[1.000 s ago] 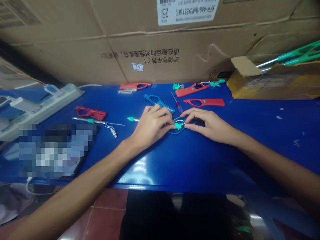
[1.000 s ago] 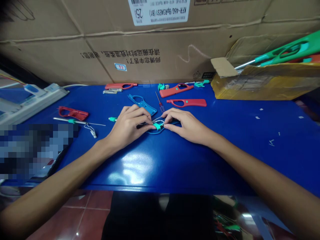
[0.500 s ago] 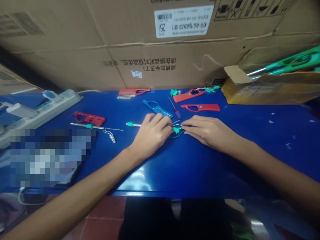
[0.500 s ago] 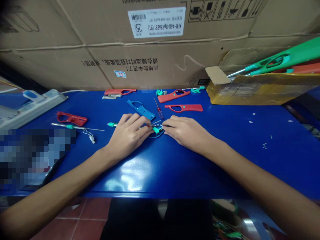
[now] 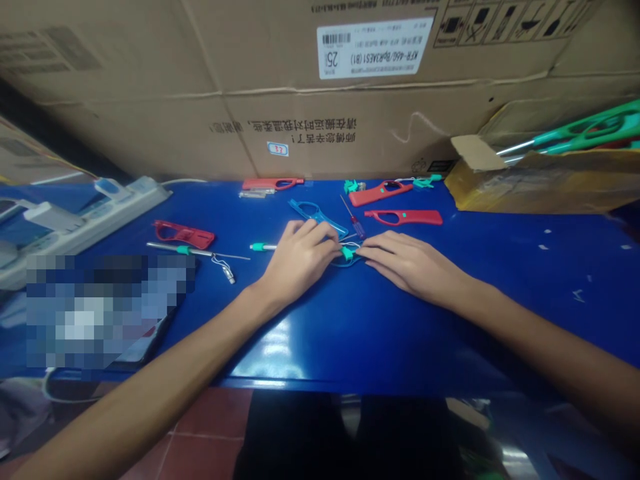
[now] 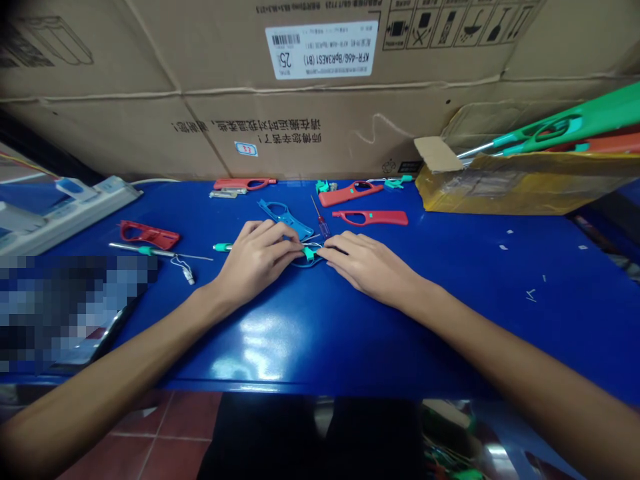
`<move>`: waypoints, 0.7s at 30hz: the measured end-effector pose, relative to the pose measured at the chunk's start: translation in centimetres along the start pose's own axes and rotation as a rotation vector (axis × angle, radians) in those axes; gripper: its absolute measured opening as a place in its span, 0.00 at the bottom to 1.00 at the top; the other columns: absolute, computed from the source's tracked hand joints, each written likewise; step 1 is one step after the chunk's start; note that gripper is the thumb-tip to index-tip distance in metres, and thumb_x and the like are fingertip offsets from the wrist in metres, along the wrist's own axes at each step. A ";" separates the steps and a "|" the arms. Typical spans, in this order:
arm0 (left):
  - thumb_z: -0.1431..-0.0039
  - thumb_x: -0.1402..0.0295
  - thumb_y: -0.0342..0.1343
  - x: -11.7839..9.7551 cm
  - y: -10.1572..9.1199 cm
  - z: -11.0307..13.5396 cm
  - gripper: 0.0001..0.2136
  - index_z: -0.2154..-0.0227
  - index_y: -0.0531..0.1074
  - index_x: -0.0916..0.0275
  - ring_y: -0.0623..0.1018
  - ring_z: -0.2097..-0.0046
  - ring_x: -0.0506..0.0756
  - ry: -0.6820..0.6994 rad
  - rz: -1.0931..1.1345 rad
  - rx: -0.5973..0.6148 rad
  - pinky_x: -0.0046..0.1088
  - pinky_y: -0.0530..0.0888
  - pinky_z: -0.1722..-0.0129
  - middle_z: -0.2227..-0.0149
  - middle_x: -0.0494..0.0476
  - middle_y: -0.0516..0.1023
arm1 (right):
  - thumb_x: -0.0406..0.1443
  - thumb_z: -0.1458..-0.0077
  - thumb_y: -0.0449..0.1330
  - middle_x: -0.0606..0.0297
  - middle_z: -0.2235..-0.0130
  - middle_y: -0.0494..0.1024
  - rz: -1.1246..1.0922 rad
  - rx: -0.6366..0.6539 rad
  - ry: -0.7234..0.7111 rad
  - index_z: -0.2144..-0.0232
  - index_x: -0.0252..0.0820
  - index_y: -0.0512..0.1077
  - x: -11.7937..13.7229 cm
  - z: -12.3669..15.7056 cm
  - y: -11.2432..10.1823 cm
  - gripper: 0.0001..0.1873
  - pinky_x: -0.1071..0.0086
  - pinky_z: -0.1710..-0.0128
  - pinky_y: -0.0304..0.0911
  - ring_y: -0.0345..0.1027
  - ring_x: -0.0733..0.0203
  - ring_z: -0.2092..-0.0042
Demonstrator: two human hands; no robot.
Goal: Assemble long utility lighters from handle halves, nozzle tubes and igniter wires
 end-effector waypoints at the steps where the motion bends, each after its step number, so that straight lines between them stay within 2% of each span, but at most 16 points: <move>1: 0.30 0.68 0.55 0.0 0.0 0.0 0.08 0.64 0.78 0.61 0.72 0.59 0.55 0.003 0.007 0.000 0.37 0.63 0.57 0.57 0.53 0.80 | 0.30 0.33 0.54 0.53 0.51 0.80 -0.012 0.004 0.001 0.48 0.35 0.75 -0.1 0.0 0.1 0.14 0.57 0.51 0.72 0.74 0.51 0.52; 11: 0.29 0.69 0.54 -0.4 -0.2 0.0 0.09 0.64 0.79 0.61 0.73 0.59 0.56 -0.001 0.020 -0.008 0.37 0.63 0.57 0.57 0.54 0.81 | 0.27 0.33 0.51 0.54 0.59 0.79 -0.046 0.020 0.003 0.51 0.35 0.75 -0.2 -0.1 0.5 0.15 0.61 0.56 0.69 0.69 0.53 0.57; 16: 0.30 0.68 0.56 -0.1 -0.1 0.0 0.08 0.65 0.78 0.61 0.73 0.60 0.55 -0.034 0.044 -0.020 0.37 0.63 0.58 0.58 0.53 0.81 | 0.26 0.33 0.49 0.55 0.58 0.78 0.014 0.019 -0.021 0.43 0.36 0.72 0.0 0.0 0.5 0.21 0.62 0.57 0.67 0.67 0.54 0.58; 21: 0.31 0.67 0.57 -0.1 0.0 0.0 0.08 0.65 0.77 0.63 0.74 0.61 0.54 -0.076 0.025 -0.004 0.37 0.63 0.58 0.58 0.54 0.81 | 0.25 0.33 0.47 0.55 0.57 0.78 0.034 0.038 -0.056 0.41 0.40 0.72 0.0 0.1 0.7 0.24 0.62 0.58 0.66 0.66 0.54 0.58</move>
Point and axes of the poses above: each hand's wrist, its own z-axis away from the middle knuckle, its own y-axis out of the palm, x = y × z, the point moved 6 cm from there along -z, towards the middle knuckle
